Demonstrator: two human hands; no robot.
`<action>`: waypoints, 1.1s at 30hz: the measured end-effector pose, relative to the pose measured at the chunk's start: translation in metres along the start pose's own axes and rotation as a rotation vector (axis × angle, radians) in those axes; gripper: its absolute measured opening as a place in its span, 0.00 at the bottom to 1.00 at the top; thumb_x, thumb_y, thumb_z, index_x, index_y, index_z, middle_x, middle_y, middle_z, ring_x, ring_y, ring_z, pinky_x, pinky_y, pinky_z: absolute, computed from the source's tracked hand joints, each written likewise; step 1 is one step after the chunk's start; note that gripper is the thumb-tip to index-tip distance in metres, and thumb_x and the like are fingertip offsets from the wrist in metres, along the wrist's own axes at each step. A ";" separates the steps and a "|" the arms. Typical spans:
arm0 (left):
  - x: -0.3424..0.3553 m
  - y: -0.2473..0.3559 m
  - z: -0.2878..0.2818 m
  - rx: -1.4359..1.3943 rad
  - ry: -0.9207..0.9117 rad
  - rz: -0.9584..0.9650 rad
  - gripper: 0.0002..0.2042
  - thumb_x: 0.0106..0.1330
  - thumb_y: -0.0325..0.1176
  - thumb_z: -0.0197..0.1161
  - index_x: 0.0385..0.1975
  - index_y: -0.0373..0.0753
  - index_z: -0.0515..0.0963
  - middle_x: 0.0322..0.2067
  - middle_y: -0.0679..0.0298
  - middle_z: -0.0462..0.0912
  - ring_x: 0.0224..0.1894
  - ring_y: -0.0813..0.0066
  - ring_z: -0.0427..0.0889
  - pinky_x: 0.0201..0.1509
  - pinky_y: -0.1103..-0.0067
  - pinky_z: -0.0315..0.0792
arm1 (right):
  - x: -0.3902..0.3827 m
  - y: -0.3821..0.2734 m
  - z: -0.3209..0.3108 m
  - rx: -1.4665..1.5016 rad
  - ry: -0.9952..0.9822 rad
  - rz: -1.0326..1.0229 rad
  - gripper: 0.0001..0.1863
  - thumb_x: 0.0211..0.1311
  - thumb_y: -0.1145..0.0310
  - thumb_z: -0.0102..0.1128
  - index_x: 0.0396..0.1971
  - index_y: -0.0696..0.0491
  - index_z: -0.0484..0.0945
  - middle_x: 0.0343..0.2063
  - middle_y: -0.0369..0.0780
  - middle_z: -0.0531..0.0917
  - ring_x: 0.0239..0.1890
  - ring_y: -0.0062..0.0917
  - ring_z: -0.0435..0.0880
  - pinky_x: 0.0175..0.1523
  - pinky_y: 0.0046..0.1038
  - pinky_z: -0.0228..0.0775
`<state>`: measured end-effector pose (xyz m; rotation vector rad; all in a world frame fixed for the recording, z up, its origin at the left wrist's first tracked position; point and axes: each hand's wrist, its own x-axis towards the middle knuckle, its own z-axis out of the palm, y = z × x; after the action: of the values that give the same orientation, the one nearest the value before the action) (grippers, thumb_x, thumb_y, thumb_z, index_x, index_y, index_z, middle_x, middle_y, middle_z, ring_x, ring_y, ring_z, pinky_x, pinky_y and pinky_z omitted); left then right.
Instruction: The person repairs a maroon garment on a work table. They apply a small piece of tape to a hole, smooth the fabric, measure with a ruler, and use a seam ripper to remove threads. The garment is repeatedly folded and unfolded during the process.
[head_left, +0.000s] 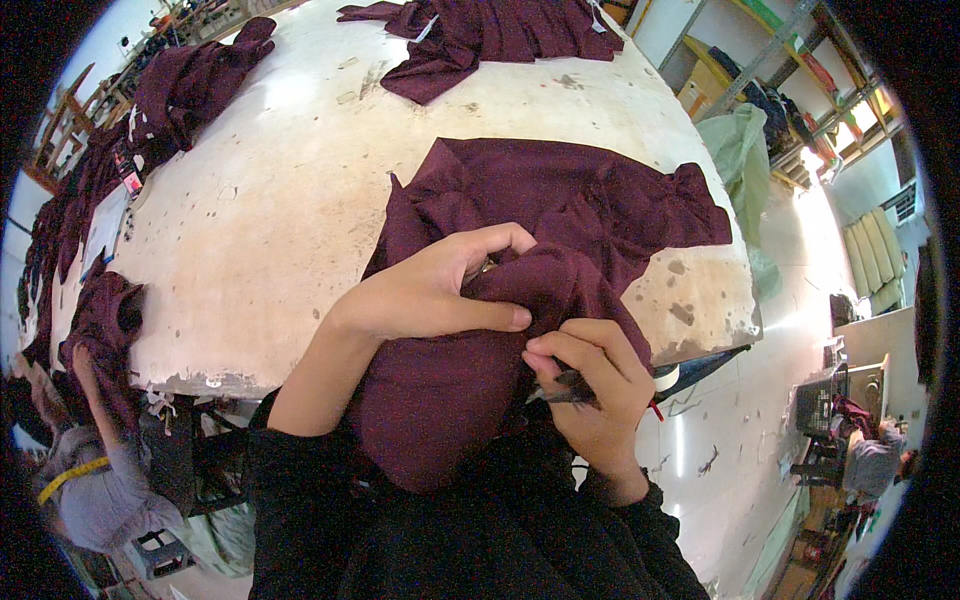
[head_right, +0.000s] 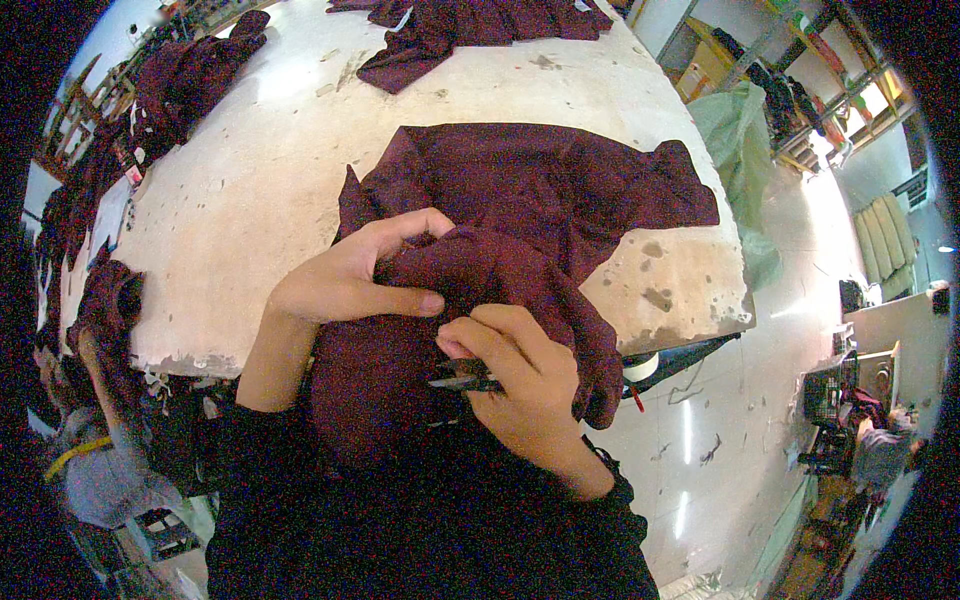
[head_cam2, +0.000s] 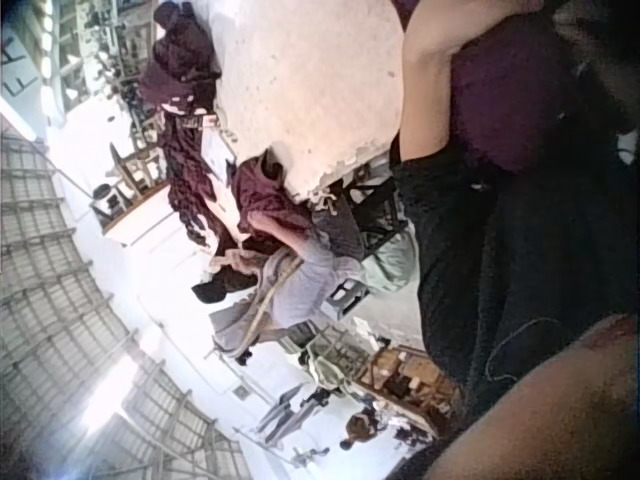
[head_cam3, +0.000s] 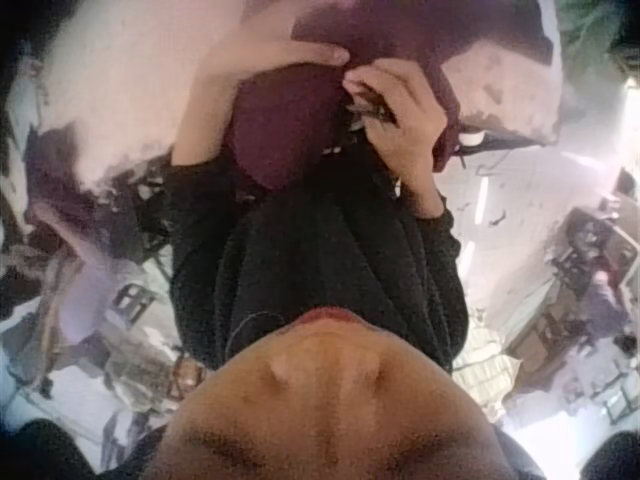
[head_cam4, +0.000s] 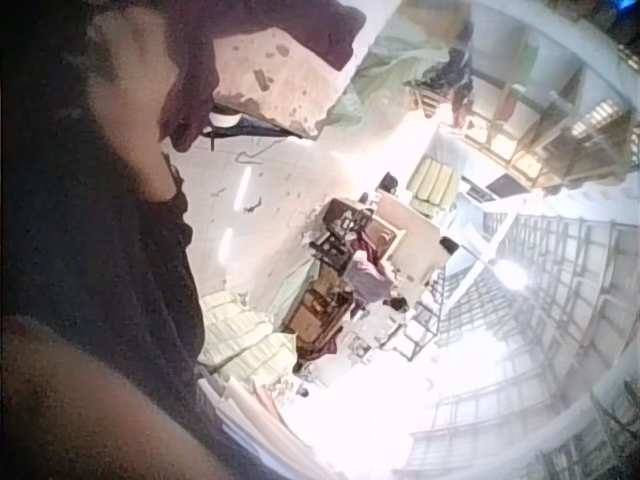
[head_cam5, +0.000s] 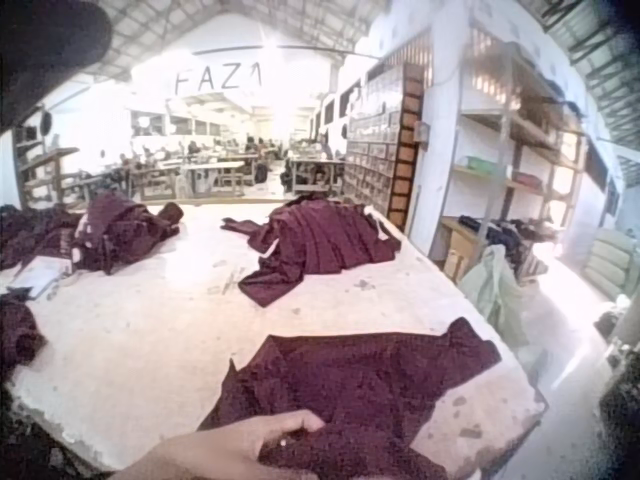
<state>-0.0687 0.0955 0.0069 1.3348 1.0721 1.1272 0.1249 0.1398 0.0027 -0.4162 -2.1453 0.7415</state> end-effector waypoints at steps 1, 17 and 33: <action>0.000 0.000 0.000 0.004 -0.003 0.003 0.20 0.51 0.26 0.66 0.43 0.38 0.68 0.40 0.69 0.73 0.45 0.82 0.69 0.52 0.82 0.63 | -0.002 0.003 0.001 -0.029 0.025 -0.060 0.14 0.38 0.79 0.67 0.30 0.54 0.80 0.28 0.38 0.77 0.26 0.26 0.78 0.28 0.23 0.69; -0.005 0.006 -0.001 0.050 -0.026 -0.027 0.21 0.51 0.27 0.67 0.44 0.38 0.68 0.41 0.69 0.72 0.46 0.81 0.69 0.53 0.81 0.63 | 0.025 0.067 -0.029 -0.156 0.571 0.286 0.03 0.57 0.75 0.54 0.26 0.57 0.71 0.25 0.39 0.74 0.30 0.25 0.74 0.38 0.27 0.66; -0.001 0.011 0.003 0.296 0.023 0.030 0.21 0.51 0.30 0.68 0.44 0.38 0.68 0.39 0.68 0.73 0.44 0.81 0.71 0.50 0.81 0.65 | 0.030 0.025 -0.034 0.209 0.023 0.356 0.07 0.53 0.73 0.60 0.22 0.59 0.73 0.18 0.33 0.74 0.23 0.13 0.68 0.30 0.17 0.60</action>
<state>-0.0661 0.0931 0.0174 1.5751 1.2762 1.0350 0.1339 0.1869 0.0211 -0.6998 -1.9682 1.1416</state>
